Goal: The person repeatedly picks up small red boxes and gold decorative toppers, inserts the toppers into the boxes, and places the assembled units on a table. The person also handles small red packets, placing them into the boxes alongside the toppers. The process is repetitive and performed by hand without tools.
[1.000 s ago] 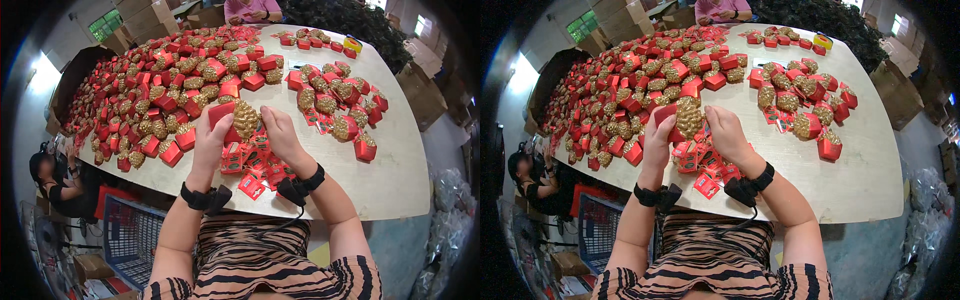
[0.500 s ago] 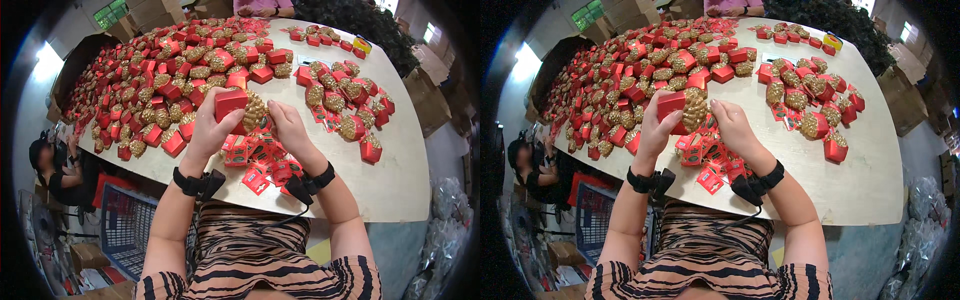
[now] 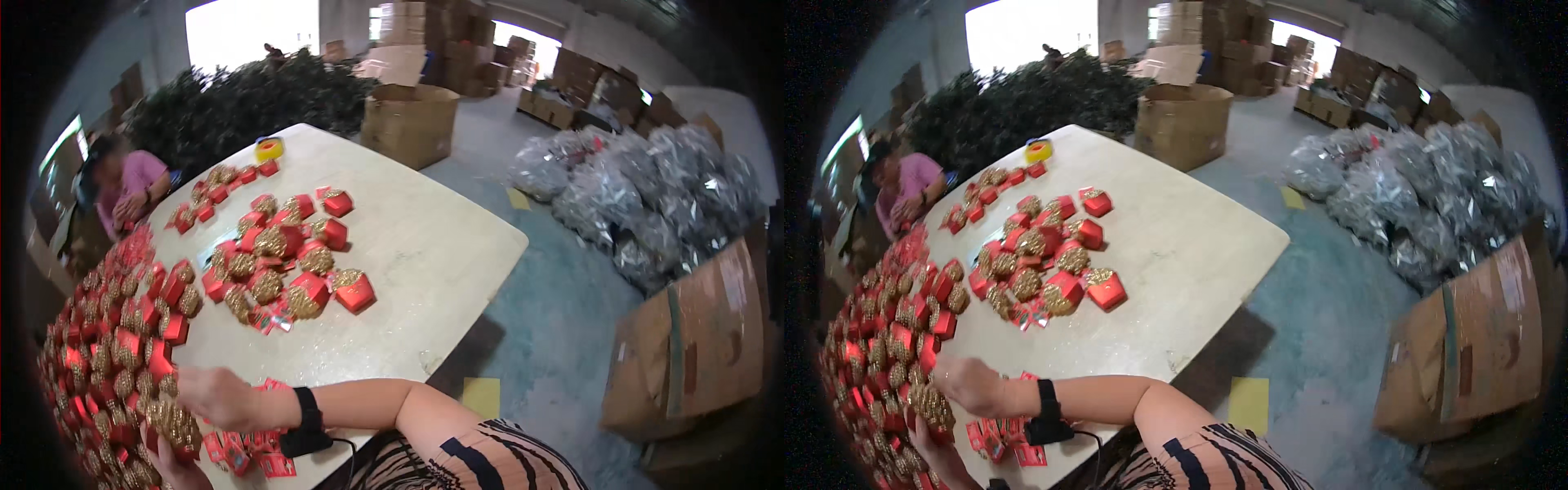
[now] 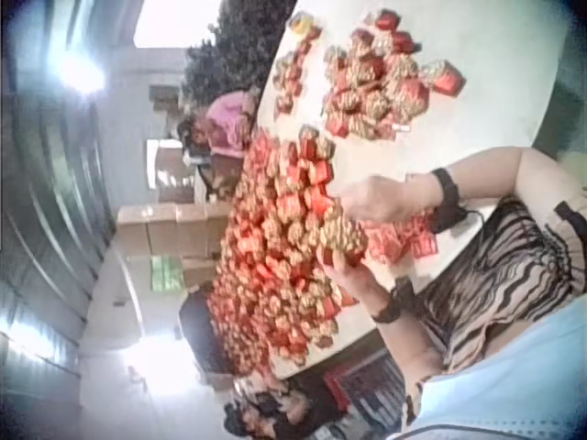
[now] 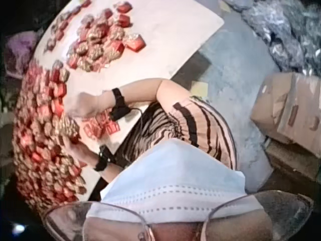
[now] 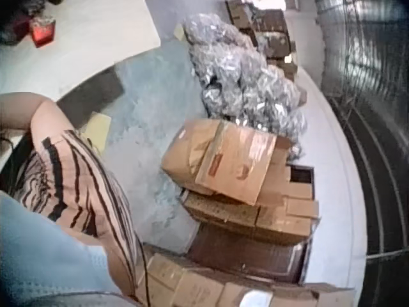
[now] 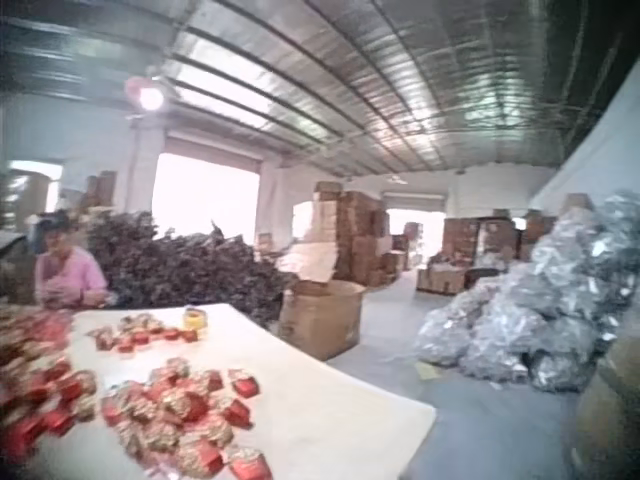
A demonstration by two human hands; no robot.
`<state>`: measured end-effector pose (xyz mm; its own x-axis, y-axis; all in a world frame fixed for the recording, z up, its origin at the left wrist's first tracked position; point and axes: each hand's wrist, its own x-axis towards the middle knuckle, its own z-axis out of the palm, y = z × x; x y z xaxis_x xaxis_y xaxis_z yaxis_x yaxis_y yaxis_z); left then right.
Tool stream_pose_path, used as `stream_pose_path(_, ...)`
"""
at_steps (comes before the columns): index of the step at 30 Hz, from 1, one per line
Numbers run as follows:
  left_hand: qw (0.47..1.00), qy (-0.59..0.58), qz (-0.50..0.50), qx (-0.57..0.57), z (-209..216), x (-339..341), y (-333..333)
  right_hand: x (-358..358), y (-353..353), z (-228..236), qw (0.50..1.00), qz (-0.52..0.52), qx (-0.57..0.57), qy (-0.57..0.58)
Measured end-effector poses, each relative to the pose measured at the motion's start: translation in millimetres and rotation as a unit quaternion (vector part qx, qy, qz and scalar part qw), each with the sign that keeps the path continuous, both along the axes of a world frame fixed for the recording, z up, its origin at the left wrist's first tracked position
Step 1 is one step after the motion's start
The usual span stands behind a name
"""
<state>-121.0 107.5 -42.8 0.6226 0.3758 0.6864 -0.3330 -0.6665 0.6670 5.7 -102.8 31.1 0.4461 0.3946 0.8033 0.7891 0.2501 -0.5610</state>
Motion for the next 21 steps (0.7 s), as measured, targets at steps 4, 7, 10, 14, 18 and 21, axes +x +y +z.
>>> stream_pose_path(4, 0.947, -0.017, -0.113, -0.301, 63.7, 2.2, -54.5, 0.1, -6.1, 5.6, 0.999, 0.02, -0.022, 0.021)
stream_pose_path(7, 0.992, -0.014, -0.048, -0.117, 64.2, 0.9, -43.6, 1.3, -3.4, 6.0, 0.997, 0.06, -0.032, 0.033)
stream_pose_path(10, 0.955, -0.01, -0.073, -0.287, 65.4, -7.8, -40.5, -0.6, 2.6, 3.8, 0.994, 0.083, -0.03, 0.057)
stream_pose_path(14, 0.997, 0.016, 0.012, -0.074, 53.8, -14.0, -26.6, -1.2, 9.0, -2.4, 0.994, 0.073, -0.058, 0.058)
stream_pose_path(18, 0.968, -0.016, -0.055, -0.244, 71.1, -12.7, -49.8, -9.2, 17.1, -9.4, 0.992, 0.092, -0.04, 0.076)
stream_pose_path(21, 0.997, -0.022, -0.033, -0.064, 43.8, -17.9, -17.8, -6.9, 19.5, -13.2, 0.984, 0.143, -0.053, 0.093)
